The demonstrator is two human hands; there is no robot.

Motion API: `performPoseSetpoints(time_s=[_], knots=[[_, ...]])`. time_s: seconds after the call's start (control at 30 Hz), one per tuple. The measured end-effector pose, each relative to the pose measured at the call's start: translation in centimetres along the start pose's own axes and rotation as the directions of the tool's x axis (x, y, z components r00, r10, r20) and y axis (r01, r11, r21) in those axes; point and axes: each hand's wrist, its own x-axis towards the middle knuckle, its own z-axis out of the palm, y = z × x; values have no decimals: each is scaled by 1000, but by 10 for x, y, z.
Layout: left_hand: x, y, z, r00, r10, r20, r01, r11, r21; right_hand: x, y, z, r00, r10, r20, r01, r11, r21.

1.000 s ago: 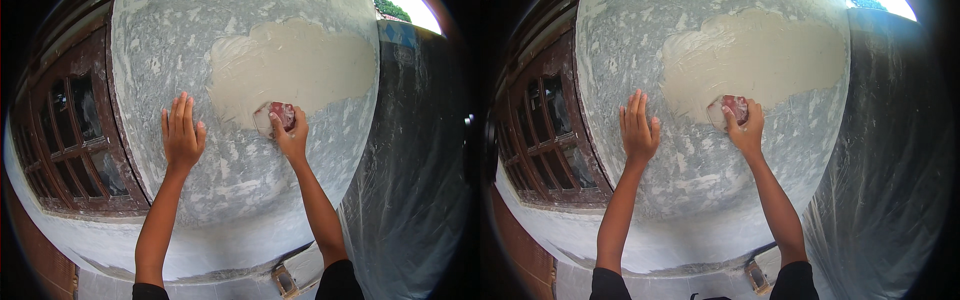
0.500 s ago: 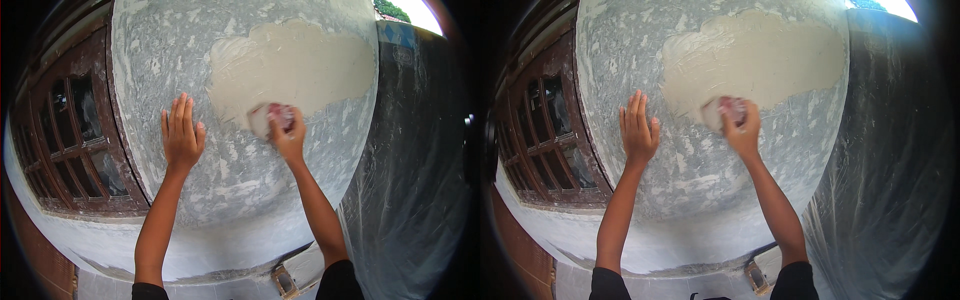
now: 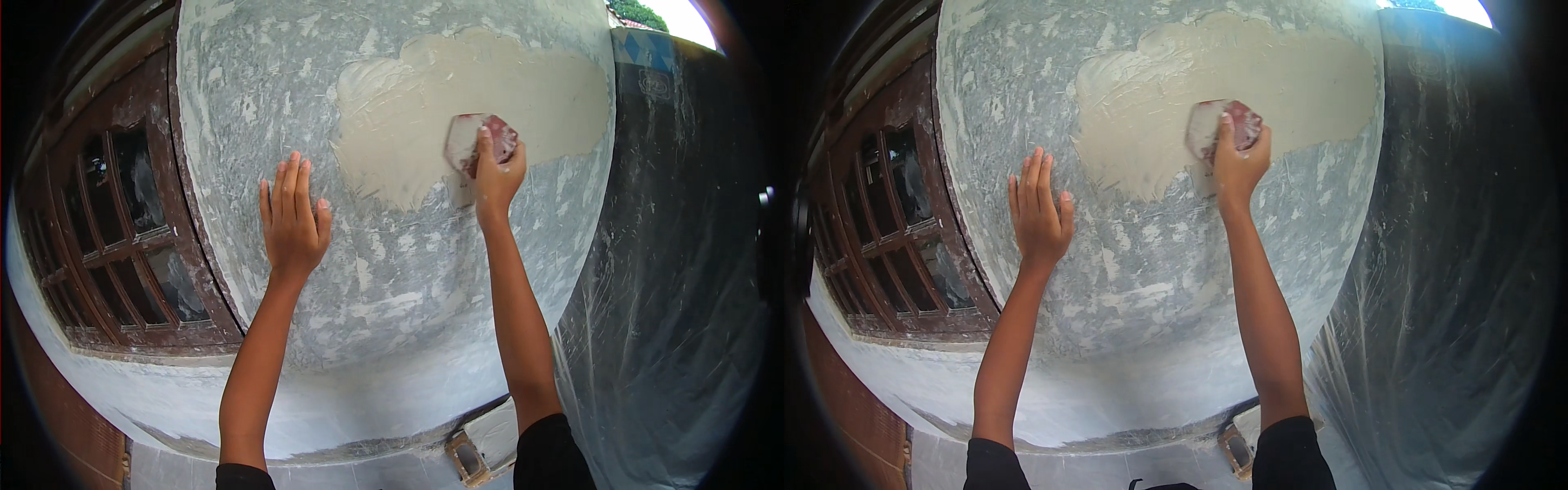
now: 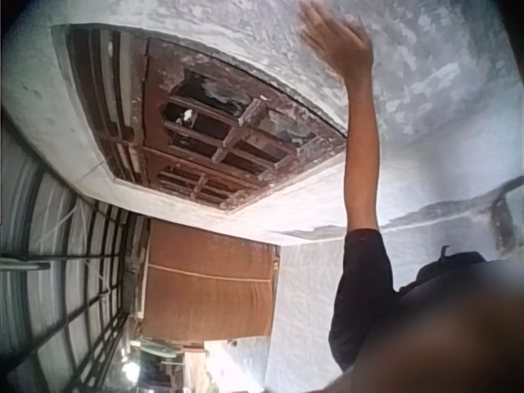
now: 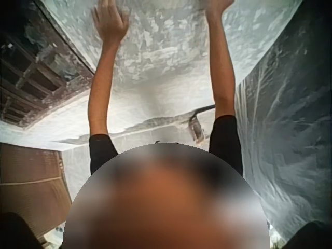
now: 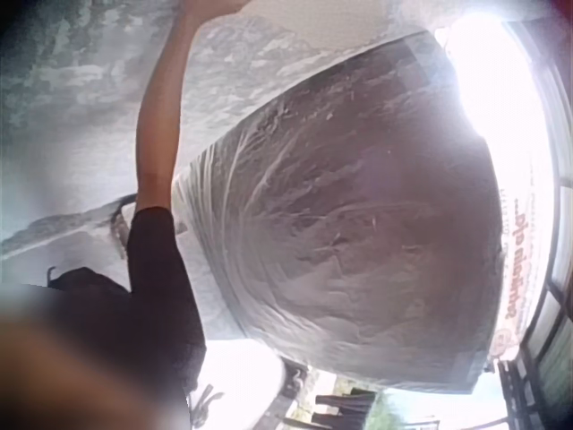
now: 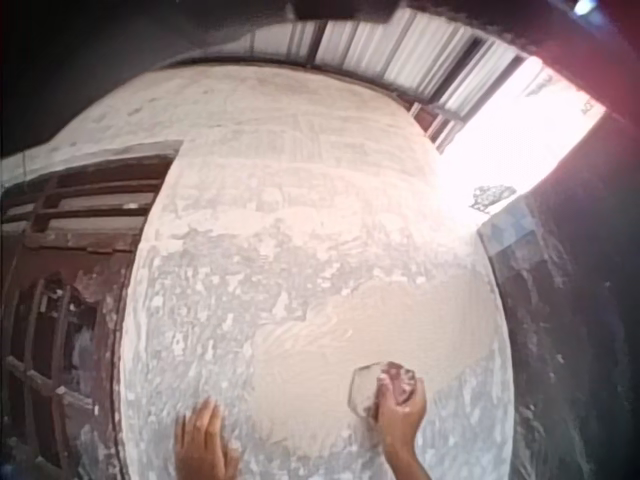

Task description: The person applies plaster to a wall using a putty knife, repeatedly scooping plaster paste from a tray on the floor and spreading it onto the wall.

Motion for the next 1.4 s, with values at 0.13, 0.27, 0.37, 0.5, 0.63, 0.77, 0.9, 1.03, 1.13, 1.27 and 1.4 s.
performPoseSetpoints(time_s=[0.13, 0.27, 0.37, 0.5, 0.63, 0.77, 0.9, 1.03, 1.13, 1.27, 1.4], knots=[[0, 0, 0, 1000, 0, 3, 0, 1000, 2, -28, 16, 4, 838, -419, 351, 479, 871, -105], [1, -1, -4, 1000, -5, 7, 5, 1000, 10, -10, 2, -5, 995, 68, 73, -63, 996, -67], [2, 2, 0, 1000, -3, 1, 3, 1000, 9, -36, 22, -12, 935, -226, 273, 242, 970, -26], [0, -2, -2, 1000, -5, 1, 5, 1000, 12, -40, 30, -18, 939, -228, 256, 282, 938, -200], [1, -1, -2, 1000, 0, -9, 0, 1000, 12, -28, 19, -30, 1000, 3, -15, -2, 999, 33], [-4, -7, -2, 1000, -3, 10, 3, 1000, 26, -71, 14, -27, 754, -377, 538, 621, 676, -397], [2, -1, -2, 1000, -2, 1, 2, 1000, 15, -27, 14, -33, 998, -2, -70, -4, 997, -81], [-1, 1, 1, 1000, -1, 4, 1, 1000, 3, -61, 42, -35, 885, -285, 368, 355, 925, -137], [1, 0, -1, 1000, -1, 0, 1, 1000, 2, -42, 45, -35, 953, -175, 247, 226, 955, -193], [-1, -2, -1, 1000, -8, -5, 9, 1000, 13, -44, 5, -24, 999, -29, 17, 28, 999, 25], [1, 1, -2, 1000, -4, -12, 4, 1000, 1, -48, 17, -23, 681, -546, 489, 727, 589, -354]])
